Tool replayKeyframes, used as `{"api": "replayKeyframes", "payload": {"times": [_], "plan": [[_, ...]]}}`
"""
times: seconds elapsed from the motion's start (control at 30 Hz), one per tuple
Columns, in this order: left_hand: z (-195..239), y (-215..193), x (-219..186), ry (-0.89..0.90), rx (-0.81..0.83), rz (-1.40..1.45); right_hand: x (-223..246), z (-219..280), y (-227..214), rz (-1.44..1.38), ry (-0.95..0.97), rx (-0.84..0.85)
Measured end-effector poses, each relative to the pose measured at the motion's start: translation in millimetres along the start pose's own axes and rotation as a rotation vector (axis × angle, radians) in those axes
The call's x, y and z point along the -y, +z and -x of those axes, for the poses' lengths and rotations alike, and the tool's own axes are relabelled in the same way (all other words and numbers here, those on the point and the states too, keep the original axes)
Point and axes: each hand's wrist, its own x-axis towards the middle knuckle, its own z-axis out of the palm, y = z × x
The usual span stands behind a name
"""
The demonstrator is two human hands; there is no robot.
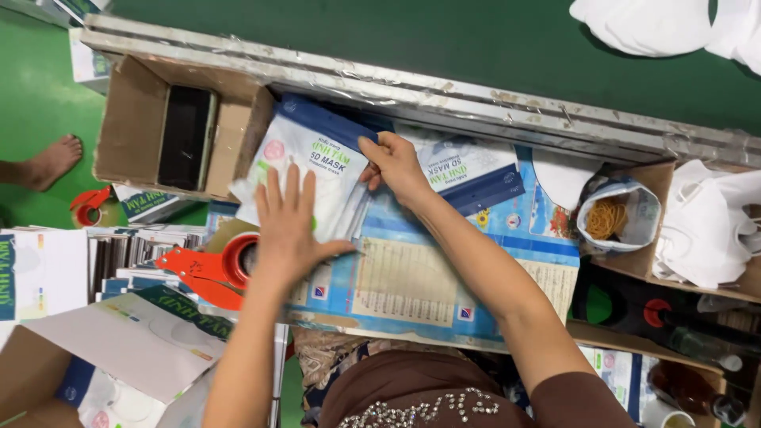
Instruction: Packing face masks into plastic bags and cardboard boxes.
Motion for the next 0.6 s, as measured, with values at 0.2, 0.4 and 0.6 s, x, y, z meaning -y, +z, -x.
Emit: {"api": "replayKeyframes", "payload": {"times": [0.2, 0.4, 0.6], "plan": [[2.0, 59.1, 8.5, -0.051, 0.036, -0.127, -23.9, 30.6, -9.5, -0.07, -0.002, -0.082], [-24.2, 64.6, -4.0, -0.124, -0.027, -0.097, -45.5, 93.7, -29.8, 0.06, -0.039, -0.029], [5.9, -34.3, -29.0, -0.106, -0.112, 0.156, -53.7, 149.6, -17.9, 0.133, 0.11, 0.101]]}}
